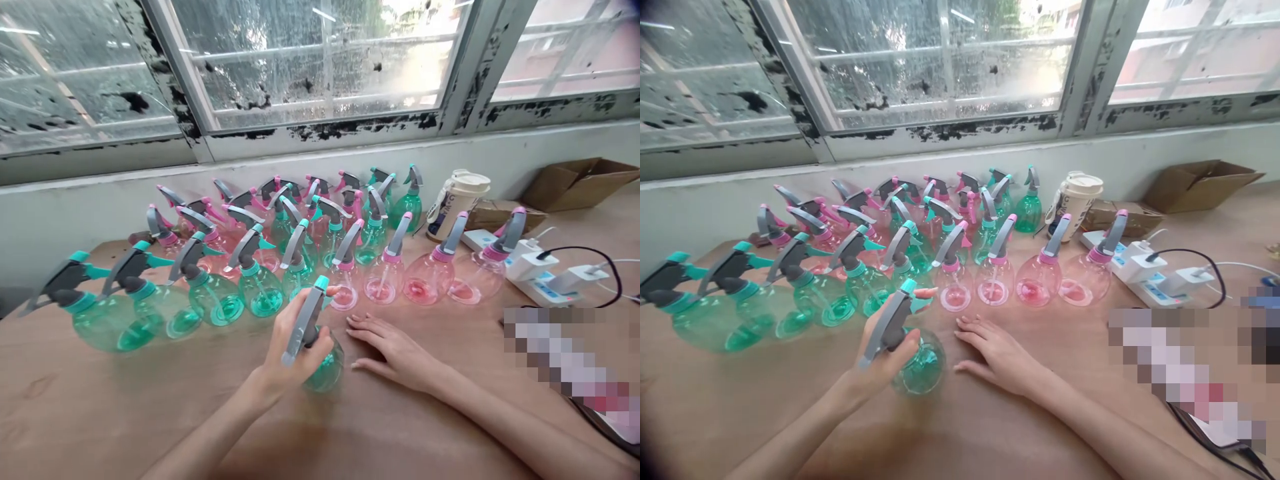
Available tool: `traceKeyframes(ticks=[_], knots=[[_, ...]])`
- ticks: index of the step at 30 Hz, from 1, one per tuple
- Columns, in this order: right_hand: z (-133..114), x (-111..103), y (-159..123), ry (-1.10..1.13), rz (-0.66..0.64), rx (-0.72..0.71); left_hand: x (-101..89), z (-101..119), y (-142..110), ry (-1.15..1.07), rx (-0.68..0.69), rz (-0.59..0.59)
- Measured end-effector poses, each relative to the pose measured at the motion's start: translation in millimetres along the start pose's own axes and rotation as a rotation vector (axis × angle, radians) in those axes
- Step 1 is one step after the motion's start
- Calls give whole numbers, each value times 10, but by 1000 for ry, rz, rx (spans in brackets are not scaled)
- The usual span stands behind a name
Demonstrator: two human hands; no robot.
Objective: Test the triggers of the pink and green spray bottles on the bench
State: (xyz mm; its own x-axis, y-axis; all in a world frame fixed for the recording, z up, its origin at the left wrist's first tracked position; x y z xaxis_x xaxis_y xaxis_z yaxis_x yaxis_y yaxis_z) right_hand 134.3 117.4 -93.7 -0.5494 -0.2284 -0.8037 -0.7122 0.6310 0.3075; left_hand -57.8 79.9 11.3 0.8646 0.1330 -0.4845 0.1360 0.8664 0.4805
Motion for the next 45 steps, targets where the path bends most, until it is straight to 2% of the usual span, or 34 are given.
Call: traceKeyframes(ticks=[10, 22, 32, 45], knots=[[-24, -47, -7, -28, -11, 12, -58, -26, 43, 25, 38, -9], [11, -41, -32, 9, -56, 33, -74, 97, 6, 7, -55, -49], [20, -47, -70, 35, -71, 60, -14, 1, -55, 16, 2, 4], [13, -58, -58, 34, -72, 66, -30, 41, -12, 18, 23, 7]])
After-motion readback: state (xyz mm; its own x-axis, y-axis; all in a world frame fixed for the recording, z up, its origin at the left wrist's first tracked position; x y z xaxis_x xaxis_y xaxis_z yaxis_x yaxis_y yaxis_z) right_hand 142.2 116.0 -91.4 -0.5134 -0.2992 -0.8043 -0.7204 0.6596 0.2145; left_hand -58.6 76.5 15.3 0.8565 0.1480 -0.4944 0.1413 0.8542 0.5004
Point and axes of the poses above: each hand's wrist, its own y-axis towards the middle knuckle, its own x-axis out of the palm, z = x × y, the point moved 4 cm from there along y, towards the middle knuckle, and after that the axes turned 3 degrees about x, right-handed, at the moved point
